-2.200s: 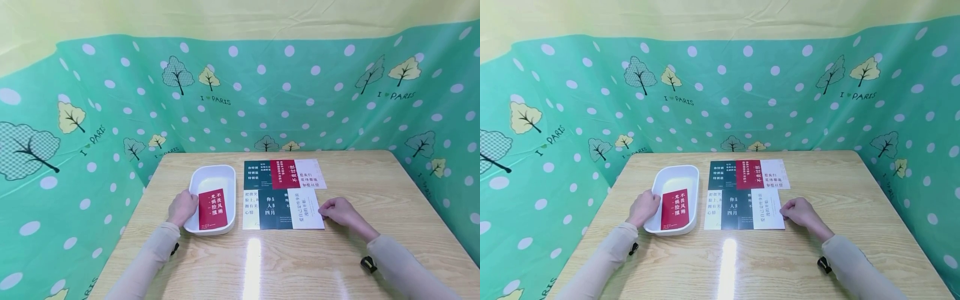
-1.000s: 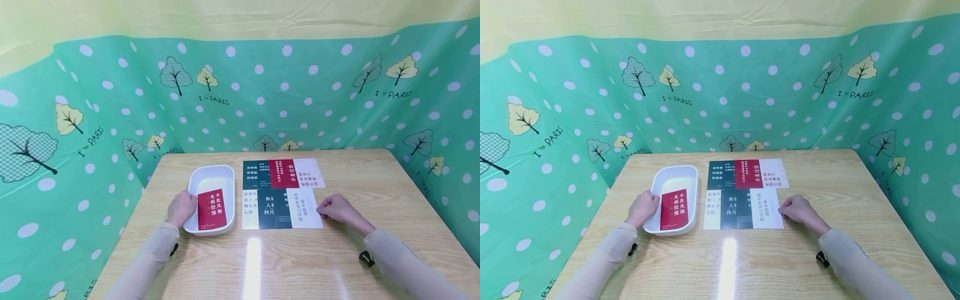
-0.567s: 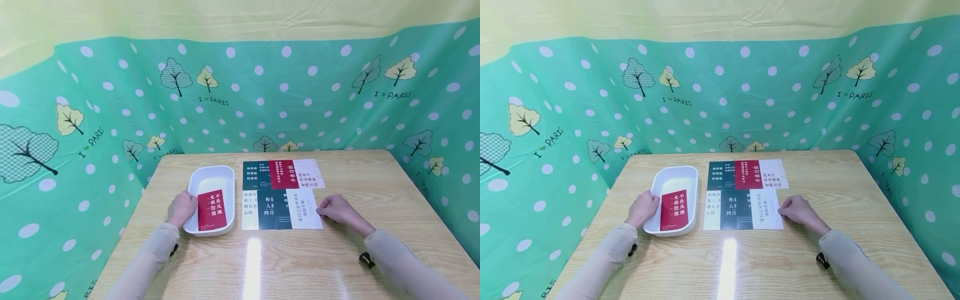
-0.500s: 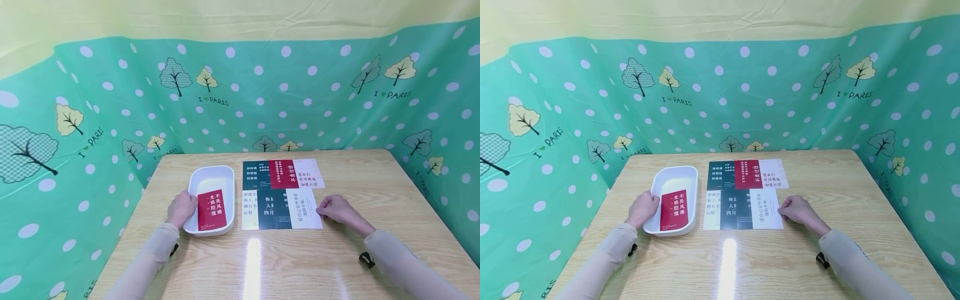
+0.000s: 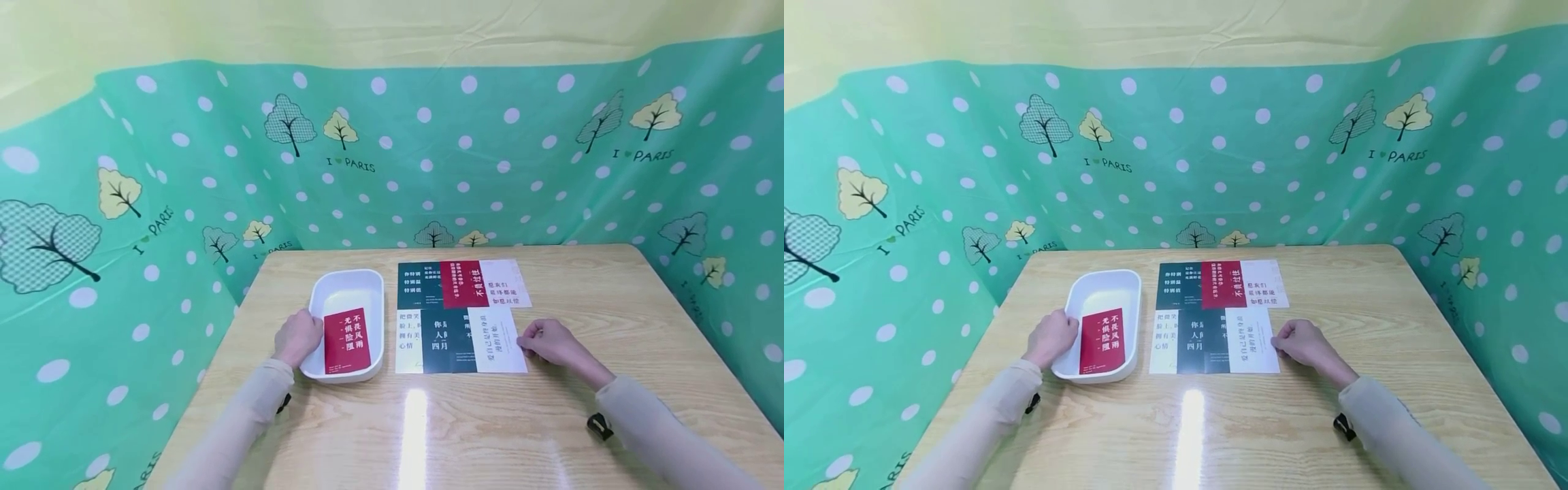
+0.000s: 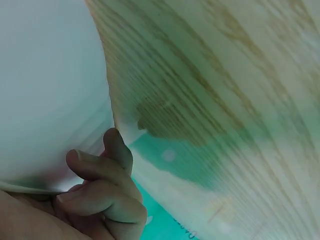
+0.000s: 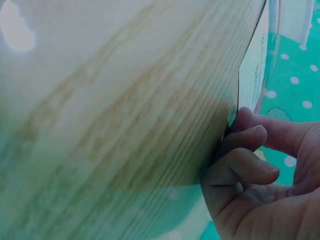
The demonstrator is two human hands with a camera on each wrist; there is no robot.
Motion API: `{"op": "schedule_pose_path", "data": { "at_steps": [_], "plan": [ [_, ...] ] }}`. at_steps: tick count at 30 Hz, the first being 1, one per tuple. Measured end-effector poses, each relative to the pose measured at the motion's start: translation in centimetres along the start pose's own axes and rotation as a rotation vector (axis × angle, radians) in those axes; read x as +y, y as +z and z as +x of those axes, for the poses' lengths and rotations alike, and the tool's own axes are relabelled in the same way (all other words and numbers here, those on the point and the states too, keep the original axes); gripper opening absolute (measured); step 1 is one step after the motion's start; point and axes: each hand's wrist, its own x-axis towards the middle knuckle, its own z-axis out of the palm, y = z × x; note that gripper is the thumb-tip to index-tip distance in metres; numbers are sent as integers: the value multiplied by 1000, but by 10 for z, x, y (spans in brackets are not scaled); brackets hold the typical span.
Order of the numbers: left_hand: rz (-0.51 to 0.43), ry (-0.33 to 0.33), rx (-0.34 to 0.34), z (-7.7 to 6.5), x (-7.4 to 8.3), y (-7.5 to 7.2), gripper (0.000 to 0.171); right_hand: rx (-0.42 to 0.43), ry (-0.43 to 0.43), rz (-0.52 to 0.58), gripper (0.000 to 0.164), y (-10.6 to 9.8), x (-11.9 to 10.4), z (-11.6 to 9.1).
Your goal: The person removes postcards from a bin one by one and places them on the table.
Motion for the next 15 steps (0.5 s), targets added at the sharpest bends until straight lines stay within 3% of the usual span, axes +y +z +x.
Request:
{"op": "schedule_pose_path", "data": {
  "at_steps": [6,15],
  "plan": [
    [-32,-4,-45,0,-3,-5,42,-20,8,12,14,2,0,-3],
    [-116,74,-80,8,-7,-10,42,-17,13,37,14,-4,-8,-7]
  ]
}}
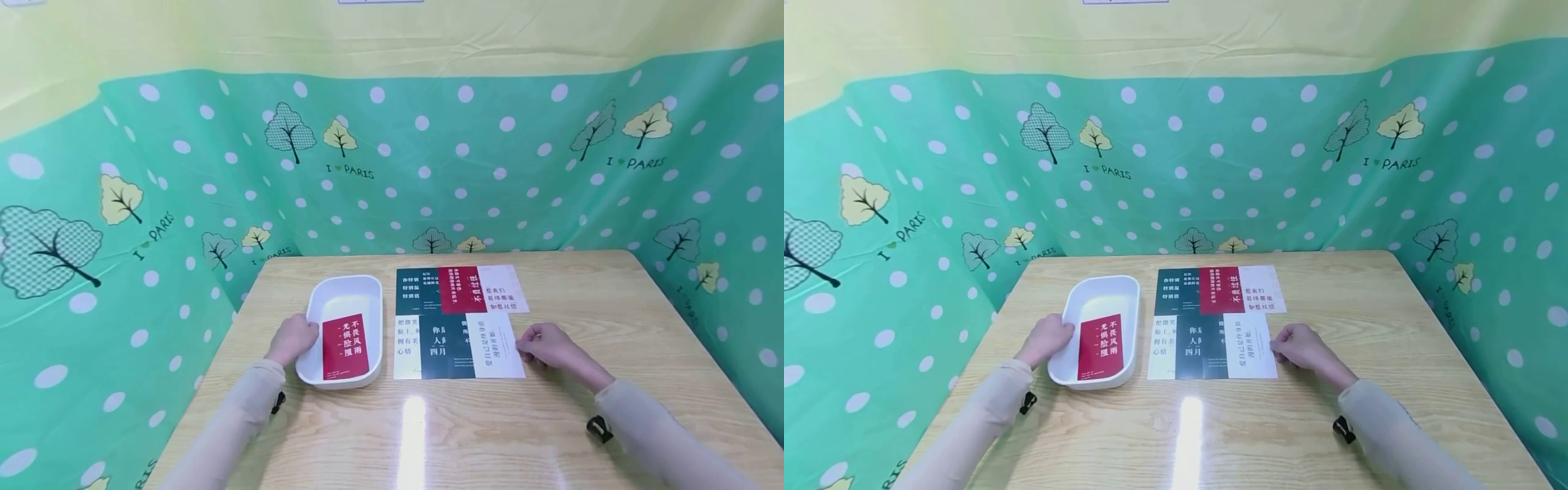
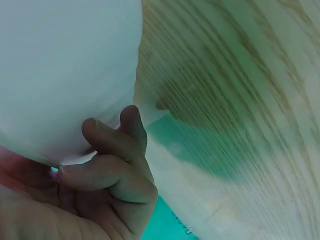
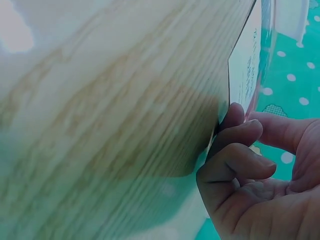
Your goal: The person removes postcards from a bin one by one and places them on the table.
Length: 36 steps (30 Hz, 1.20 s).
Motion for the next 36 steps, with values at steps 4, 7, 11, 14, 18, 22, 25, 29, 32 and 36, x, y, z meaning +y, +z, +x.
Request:
{"op": "schedule_pose_path", "data": {
  "at_steps": [4,7,11,14,18,22,25,29,32,36],
  "plan": [
    [-32,-1,1,2,-1,-4,39,-27,5,32,15,-3,-4,-2],
    [-35,2,13,1,0,-6,39,-44,-7,59,18,-7,-11,-3],
    [-34,5,16,0,1,-6,43,-46,-48,93,19,-17,-24,-3],
    [-65,-11,2,-2,0,-4,48,-59,-73,130,21,-27,-37,-1],
    [-104,-13,-6,-3,-2,0,52,-67,-110,161,26,-43,-60,3],
    [-129,-9,-1,0,-3,4,52,-48,-160,126,27,-58,-86,5],
    [-121,-15,10,1,-3,6,51,-37,-191,80,27,-62,-108,7],
    [-83,-16,39,0,-2,8,49,-30,-223,45,28,-60,-137,10],
    [-69,-14,54,0,-1,10,48,-41,-242,57,29,-56,-156,12],
    [-72,-21,63,-1,0,11,48,-65,-274,73,28,-45,-177,16]
  ]
}}
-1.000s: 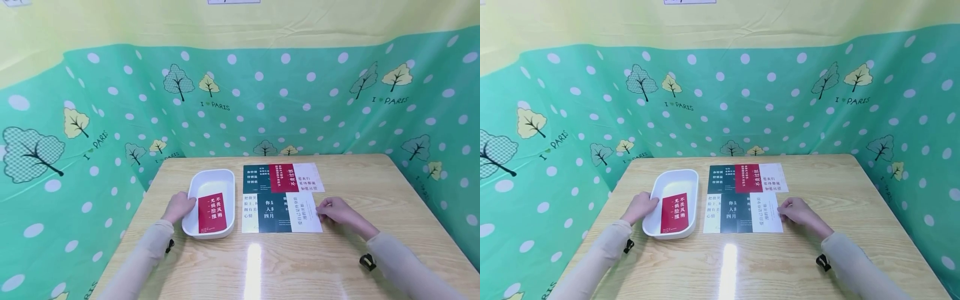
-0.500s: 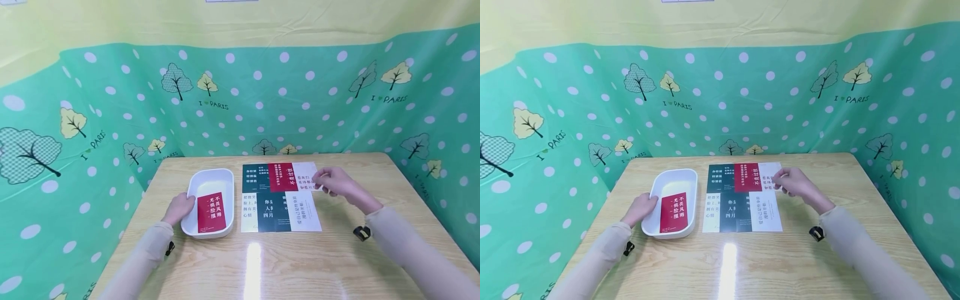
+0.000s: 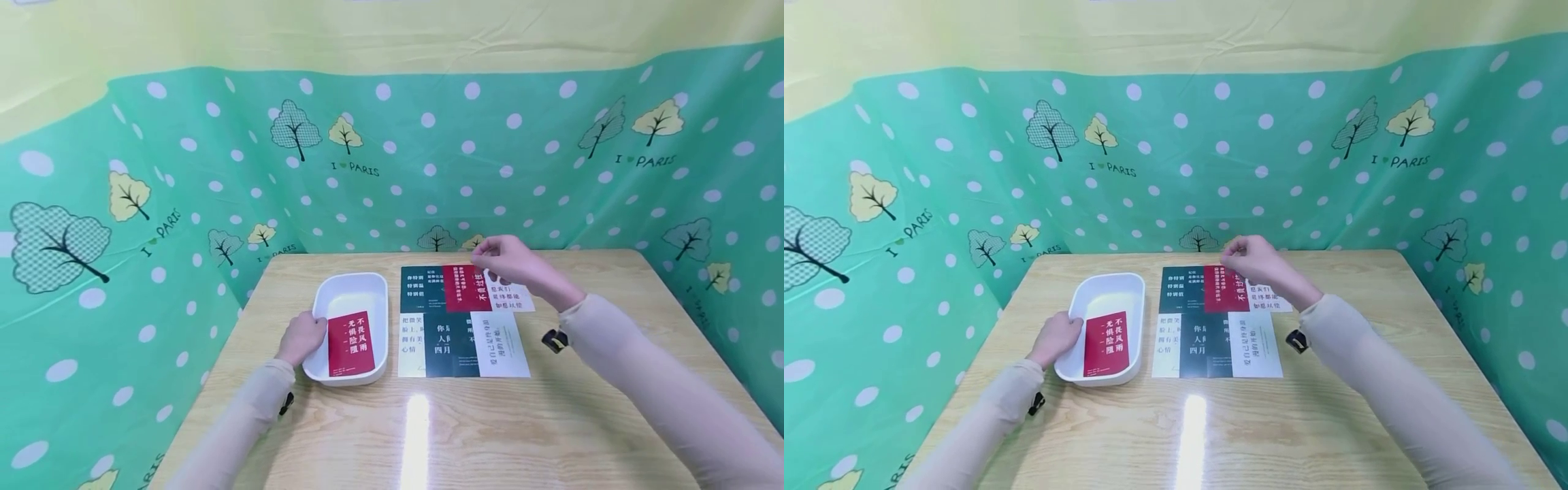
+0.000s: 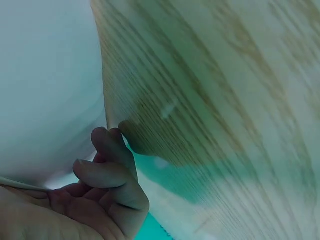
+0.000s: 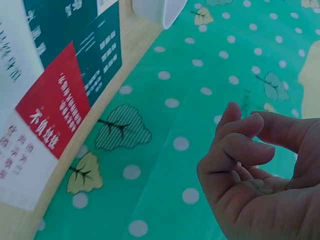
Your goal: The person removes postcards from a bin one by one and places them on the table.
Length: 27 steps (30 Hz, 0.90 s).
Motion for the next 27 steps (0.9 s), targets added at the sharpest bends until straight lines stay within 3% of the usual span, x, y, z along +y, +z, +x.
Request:
{"op": "schedule_pose_path", "data": {
  "at_steps": [4,8,13,17,21,24,27],
  "plan": [
    [16,-2,10,1,3,-1,45,-24,-31,6,29,13,-15,13],
    [30,-9,9,0,5,-3,43,-105,-23,72,31,32,-30,25],
    [13,-29,-1,0,4,1,45,-244,-18,139,37,67,-53,37],
    [6,-21,0,1,3,4,47,-302,-30,157,46,95,-70,44],
    [21,-21,5,1,3,5,46,-338,15,184,55,121,-77,54],
    [29,-30,13,0,4,4,46,-349,93,296,56,144,-75,63],
    [38,-39,19,0,3,3,46,-338,201,499,47,167,-71,71]
  ]
}}
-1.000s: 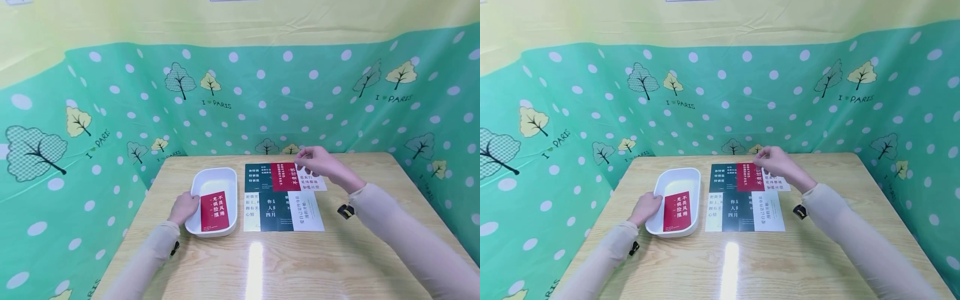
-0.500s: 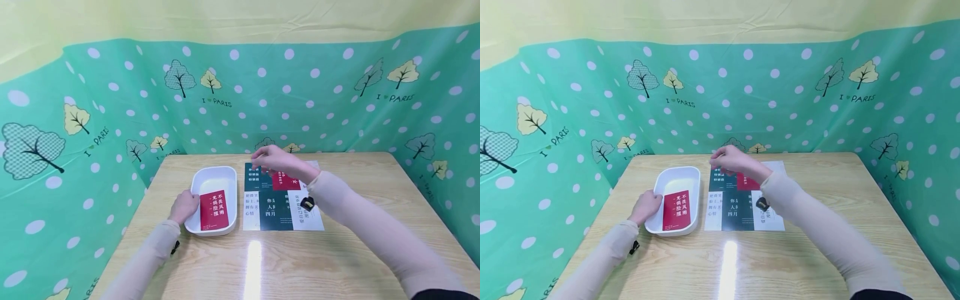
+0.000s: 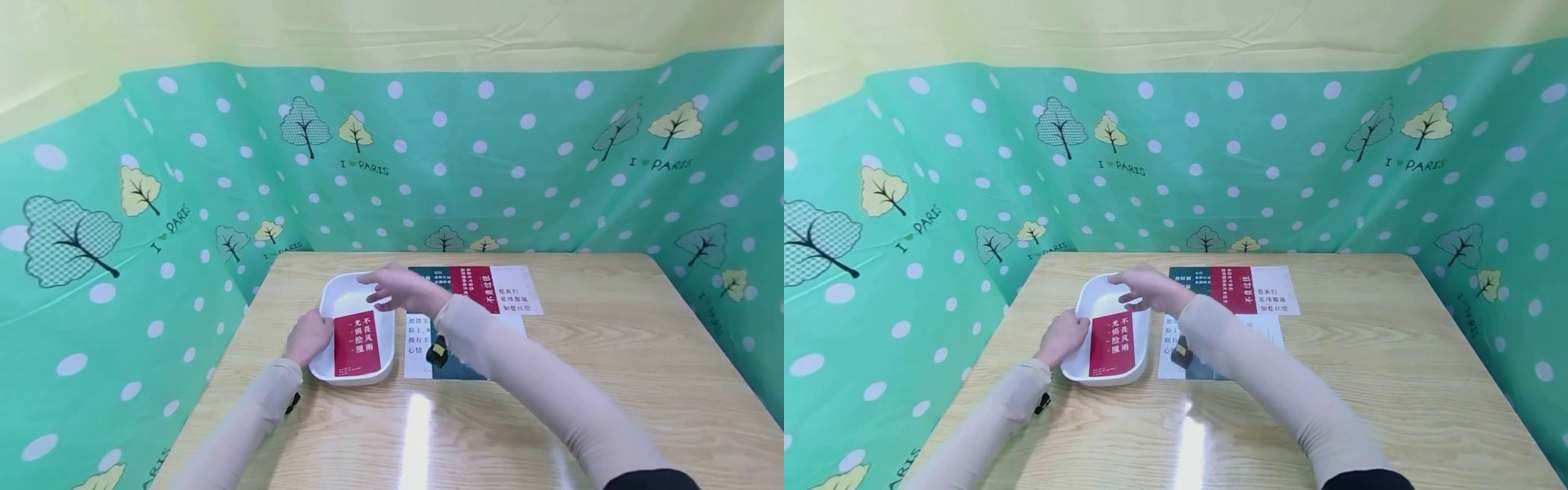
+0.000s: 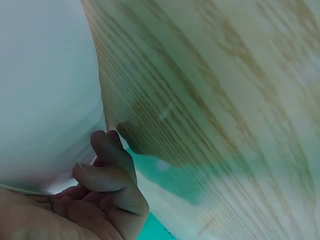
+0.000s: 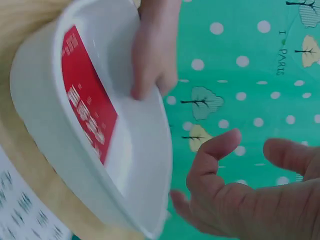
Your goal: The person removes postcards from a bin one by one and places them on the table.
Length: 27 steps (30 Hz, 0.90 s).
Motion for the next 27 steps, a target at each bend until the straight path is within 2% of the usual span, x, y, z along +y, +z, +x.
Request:
{"op": "schedule_pose_path", "data": {
  "at_steps": [3,6,8,10,15,19,27],
  "plan": [
    [23,4,3,0,1,0,46,23,55,176,42,11,14,12],
    [42,13,0,0,1,0,45,48,101,249,52,21,29,19],
    [46,13,-2,-1,0,1,44,60,128,264,63,28,37,21],
    [44,9,-3,-1,-1,2,44,57,158,268,66,34,44,22],
    [42,3,14,-3,-5,3,38,42,191,256,51,43,55,24],
    [44,12,19,-3,-5,5,34,72,181,238,45,43,59,26],
    [35,8,10,-1,-2,0,39,64,183,232,54,45,59,30]
  ]
}}
